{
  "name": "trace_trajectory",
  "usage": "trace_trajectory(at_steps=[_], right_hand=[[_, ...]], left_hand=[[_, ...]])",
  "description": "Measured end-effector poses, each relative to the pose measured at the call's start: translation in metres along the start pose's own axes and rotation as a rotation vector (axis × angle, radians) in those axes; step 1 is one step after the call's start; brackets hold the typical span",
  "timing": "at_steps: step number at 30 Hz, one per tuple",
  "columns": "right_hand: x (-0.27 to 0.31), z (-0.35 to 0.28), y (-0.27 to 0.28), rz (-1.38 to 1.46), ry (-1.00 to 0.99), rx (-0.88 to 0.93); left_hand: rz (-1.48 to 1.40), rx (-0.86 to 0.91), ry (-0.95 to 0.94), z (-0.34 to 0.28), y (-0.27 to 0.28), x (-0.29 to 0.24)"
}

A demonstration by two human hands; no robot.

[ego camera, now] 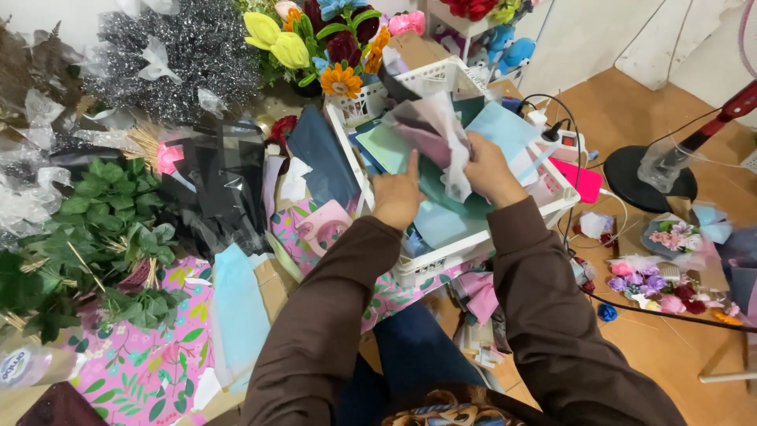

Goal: The person sits on the floor and wraps a bouquet of artificial flowers with multiple layers of colored paper. They fold the paper around the stems and secure it with tape, creating a finished bouquet.

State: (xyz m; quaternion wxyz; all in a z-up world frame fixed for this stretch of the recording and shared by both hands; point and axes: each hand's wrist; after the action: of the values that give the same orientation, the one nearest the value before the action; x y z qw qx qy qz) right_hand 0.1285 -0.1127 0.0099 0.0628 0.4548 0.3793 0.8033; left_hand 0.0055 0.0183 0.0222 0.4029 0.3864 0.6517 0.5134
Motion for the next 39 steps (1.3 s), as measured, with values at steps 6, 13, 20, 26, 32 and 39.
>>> trace_trajectory(at_steps=[6, 13, 20, 26, 32, 39], right_hand=[[0.042, -0.013, 0.018, -0.006, 0.04, 0.368], [0.058, -0.017, 0.022, -0.329, -0.011, 0.372], [-0.02, 0.011, 0.016, 0.051, -0.188, -0.115], [-0.027, 0.016, 0.003, 0.075, -0.173, -0.142], [-0.003, 0.002, 0.001, 0.037, -0.075, 0.017], [-0.037, 0.019, -0.015, -0.106, -0.038, 0.033]], left_hand=[[-1.062, 0.084, -0.481, -0.029, 0.045, 0.023], [-1.425, 0.085, -0.585, 0.083, -0.057, 0.069], [-0.161, -0.307, -0.158, 0.006, 0.004, 0.061], [0.294, 0.08, -0.099, -0.015, 0.004, 0.021], [-0.092, 0.111, -0.242, -0.007, -0.001, -0.011], [-0.201, 0.227, -0.403, 0.0, -0.002, -0.011]])
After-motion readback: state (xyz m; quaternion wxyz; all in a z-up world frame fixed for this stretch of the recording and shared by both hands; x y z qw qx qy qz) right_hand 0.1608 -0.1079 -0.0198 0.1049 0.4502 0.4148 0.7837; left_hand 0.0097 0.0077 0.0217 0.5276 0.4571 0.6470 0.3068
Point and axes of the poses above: each hand's wrist, its own z-axis towards the middle knuckle, its own y-axis out of the back of the hand, x = y × z, and after that the axes turned 7 degrees about -z, right-handed
